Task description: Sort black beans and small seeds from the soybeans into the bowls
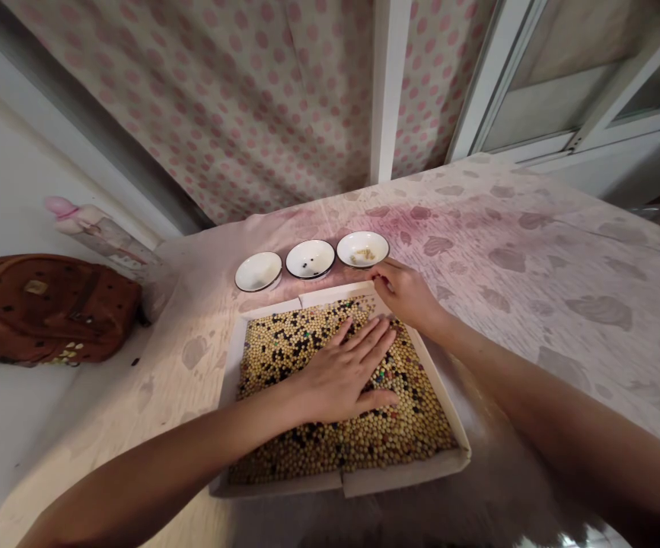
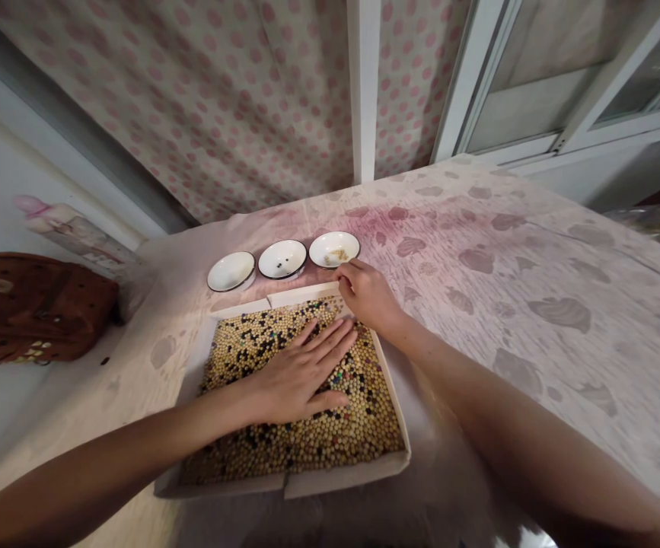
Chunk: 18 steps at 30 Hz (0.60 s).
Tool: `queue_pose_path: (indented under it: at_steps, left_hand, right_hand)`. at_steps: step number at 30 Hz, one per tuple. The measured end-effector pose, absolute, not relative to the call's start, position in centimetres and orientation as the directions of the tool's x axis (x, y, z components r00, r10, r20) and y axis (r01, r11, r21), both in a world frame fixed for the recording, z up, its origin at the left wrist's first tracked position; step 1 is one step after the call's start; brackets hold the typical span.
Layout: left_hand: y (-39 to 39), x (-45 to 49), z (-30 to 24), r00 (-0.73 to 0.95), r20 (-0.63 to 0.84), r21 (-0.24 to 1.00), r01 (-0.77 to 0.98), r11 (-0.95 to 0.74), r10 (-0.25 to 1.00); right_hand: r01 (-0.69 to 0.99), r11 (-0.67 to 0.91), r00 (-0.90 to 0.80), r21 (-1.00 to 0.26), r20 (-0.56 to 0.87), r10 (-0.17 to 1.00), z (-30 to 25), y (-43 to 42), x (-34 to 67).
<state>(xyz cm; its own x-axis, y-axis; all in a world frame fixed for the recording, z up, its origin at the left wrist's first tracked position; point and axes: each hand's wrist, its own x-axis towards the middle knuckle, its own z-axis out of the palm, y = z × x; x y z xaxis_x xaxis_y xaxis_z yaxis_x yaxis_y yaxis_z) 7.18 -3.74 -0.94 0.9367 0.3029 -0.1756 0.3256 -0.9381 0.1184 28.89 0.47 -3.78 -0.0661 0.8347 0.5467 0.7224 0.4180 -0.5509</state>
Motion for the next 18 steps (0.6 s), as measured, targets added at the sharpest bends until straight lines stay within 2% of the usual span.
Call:
queue_pose_path:
  at_steps: [4,10,18]
  left_hand:
    - [-2.74,7.27,-1.07,0.922,-0.181,0.131,0.367,-0.921,0.342]
    - [-3.1,7.64,-1.02,0.944,-0.162,0.139,0.309,-0.941,0.286]
    - [-2.81,7.66,-1.02,0.935,-0.161,0.15,0.34,-0.928,0.317]
  right_hand:
    - [0.723,0.42,-0.067,-0.549,0.549,0.833,-3.85,0.51,28.94]
    - [0.725,0.418,-0.063,-0.547,0.552,0.832,-3.84,0.46,28.94]
    - [0.732,0.409,-0.061,-0.545,0.546,0.836,-3.83,0.5,28.9]
